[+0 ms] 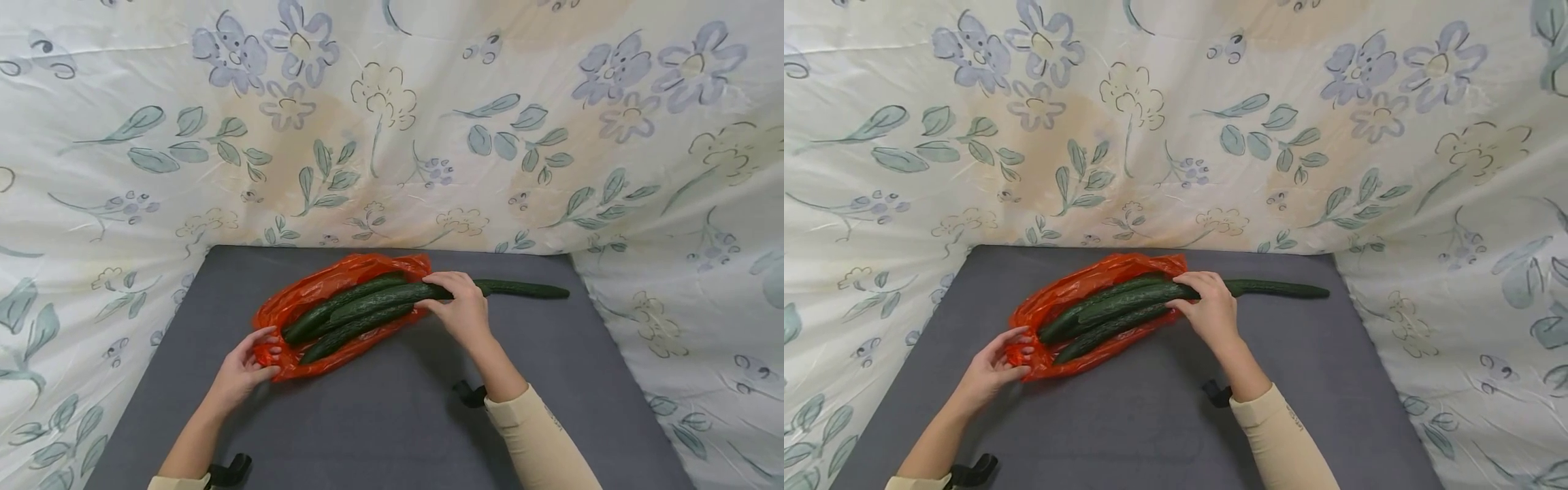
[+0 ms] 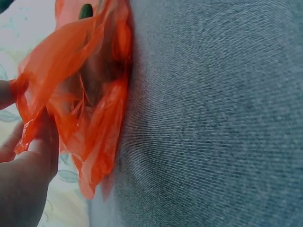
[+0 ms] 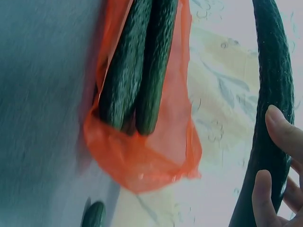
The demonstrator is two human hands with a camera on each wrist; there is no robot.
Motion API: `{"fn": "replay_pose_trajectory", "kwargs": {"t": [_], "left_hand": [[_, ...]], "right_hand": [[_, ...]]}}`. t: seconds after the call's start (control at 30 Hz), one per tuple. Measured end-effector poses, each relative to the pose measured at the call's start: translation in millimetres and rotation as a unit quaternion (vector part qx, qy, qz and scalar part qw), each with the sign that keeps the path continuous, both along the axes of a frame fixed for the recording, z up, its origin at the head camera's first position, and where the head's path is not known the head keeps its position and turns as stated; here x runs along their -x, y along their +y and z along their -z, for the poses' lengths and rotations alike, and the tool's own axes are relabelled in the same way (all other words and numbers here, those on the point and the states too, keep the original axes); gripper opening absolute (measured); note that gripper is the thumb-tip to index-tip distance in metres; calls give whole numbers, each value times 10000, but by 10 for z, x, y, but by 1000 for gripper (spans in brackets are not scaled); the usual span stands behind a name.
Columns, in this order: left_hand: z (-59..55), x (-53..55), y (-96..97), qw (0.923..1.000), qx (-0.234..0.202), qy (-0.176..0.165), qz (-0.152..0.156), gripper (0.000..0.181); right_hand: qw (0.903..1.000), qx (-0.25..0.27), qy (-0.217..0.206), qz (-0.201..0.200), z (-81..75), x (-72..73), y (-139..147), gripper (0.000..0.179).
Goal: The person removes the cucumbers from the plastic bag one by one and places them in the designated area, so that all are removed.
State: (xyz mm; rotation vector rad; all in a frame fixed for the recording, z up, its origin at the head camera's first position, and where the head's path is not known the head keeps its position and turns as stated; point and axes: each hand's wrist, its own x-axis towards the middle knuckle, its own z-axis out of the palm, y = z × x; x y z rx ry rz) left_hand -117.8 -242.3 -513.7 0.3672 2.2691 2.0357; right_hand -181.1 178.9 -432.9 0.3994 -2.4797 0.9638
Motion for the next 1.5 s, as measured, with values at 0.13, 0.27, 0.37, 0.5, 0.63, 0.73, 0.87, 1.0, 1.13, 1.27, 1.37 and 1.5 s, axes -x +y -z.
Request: {"fn": "replay_pose_trajectory", "kwargs": {"t": [0.13, 0.27, 0.37, 0.5, 0.63, 0.73, 0.87, 1.0, 1.13, 1.27, 1.37, 1.5], "left_hand": [[1, 22, 2, 10000, -5, -29, -40, 71], [3, 29, 15, 10000, 42, -67, 4, 71], [4, 21, 25, 9999, 135, -34, 47, 71], [5, 15, 32, 9997, 213, 41, 61, 71], [-5, 16, 26, 9997, 209, 53, 89, 71], [-9, 12, 20, 9998, 172, 56, 91, 72], [-19, 1, 17, 9999, 44, 68, 112, 72], [-33, 3, 16, 9999, -35, 90, 137, 72], [-40, 2, 5, 9998, -108, 68, 129, 72], [-45, -3, -7, 9996, -199, 25, 174, 71], [-45, -7, -10, 9997, -204, 29, 162, 71], [-26, -8, 14, 9998, -155, 35, 130, 71]], "right_hand": [[9998, 20, 21, 174, -13, -1, 149, 43], [9994, 63, 51, 347, 0, -7, 304, 44], [9992, 91, 49, 397, 23, -7, 416, 45], [9988, 83, 62, 476, 52, -16, 567, 46], [9981, 83, 80, 613, 57, -7, 722, 47], [9974, 114, 10, 718, 60, 15, 865, 47], [9955, 176, -132, 920, 95, 59, 1089, 46], [9926, 200, -238, 1175, 136, 84, 1292, 46], [9905, 186, -315, 1325, 183, 110, 1425, 47], [9893, 129, -445, 1386, 243, 131, 1543, 47], [9880, 62, -617, 1412, 287, 134, 1648, 47], [9830, -35, -966, 1559, 339, 117, 1808, 48]]}}
